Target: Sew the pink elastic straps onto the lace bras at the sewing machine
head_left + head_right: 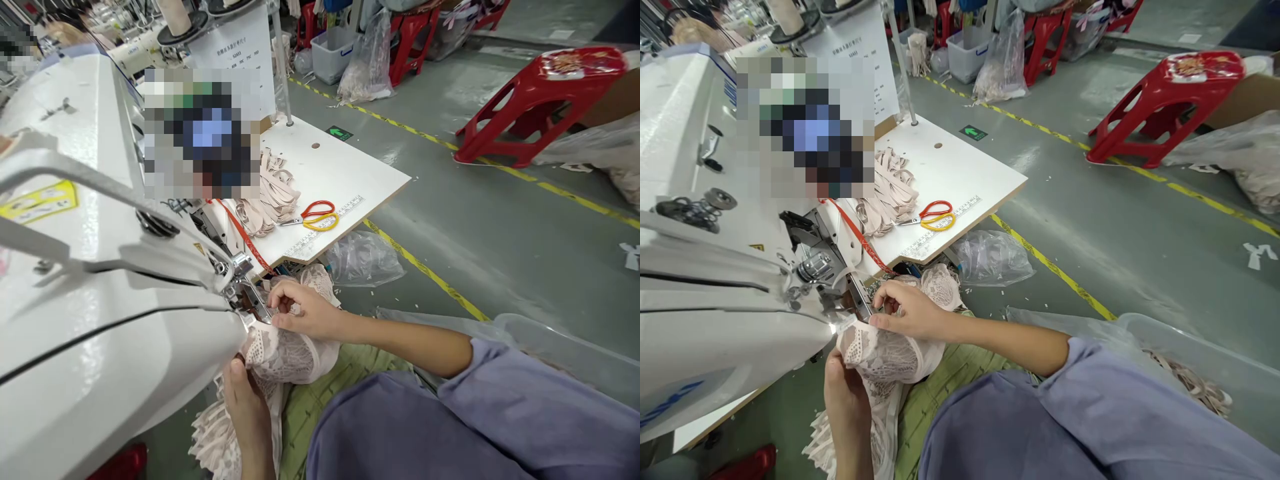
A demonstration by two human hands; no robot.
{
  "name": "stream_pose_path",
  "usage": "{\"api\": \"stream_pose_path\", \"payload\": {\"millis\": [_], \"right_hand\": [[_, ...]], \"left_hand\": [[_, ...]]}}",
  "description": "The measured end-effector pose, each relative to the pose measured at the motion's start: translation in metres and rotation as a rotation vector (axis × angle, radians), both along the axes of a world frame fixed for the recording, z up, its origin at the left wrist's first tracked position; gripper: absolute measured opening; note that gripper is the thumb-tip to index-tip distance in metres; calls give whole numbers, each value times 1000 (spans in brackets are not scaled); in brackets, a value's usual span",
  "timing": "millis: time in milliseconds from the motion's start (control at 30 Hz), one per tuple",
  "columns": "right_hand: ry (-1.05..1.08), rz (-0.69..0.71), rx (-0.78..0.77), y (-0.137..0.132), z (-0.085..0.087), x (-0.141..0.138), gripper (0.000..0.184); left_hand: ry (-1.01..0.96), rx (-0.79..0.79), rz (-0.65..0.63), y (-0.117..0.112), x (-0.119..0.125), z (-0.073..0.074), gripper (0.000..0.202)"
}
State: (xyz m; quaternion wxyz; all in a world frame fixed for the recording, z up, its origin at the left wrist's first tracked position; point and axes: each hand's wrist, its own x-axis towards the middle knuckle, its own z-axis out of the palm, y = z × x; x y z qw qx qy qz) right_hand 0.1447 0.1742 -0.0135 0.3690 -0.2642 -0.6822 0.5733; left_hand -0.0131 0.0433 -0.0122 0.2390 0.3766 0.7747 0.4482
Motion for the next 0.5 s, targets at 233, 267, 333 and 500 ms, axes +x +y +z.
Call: {"api": "stream_pose_path", "payload": {"millis": [233,267,333,500], "right_hand": [[-4,0,38,-3,4,0,33],[-5,-1,42,-4,5,0,33],[-11,-5,46,-5,7,0,33],[-28,-19,61,-7,10,0,34]], "left_hand": [[-131,65,106,-8,4,7,44],[-142,81,114,-8,5,8,43],[-156,106,131,-10,7,10,40],[-160,128,165,-16,8,9,40]]}}
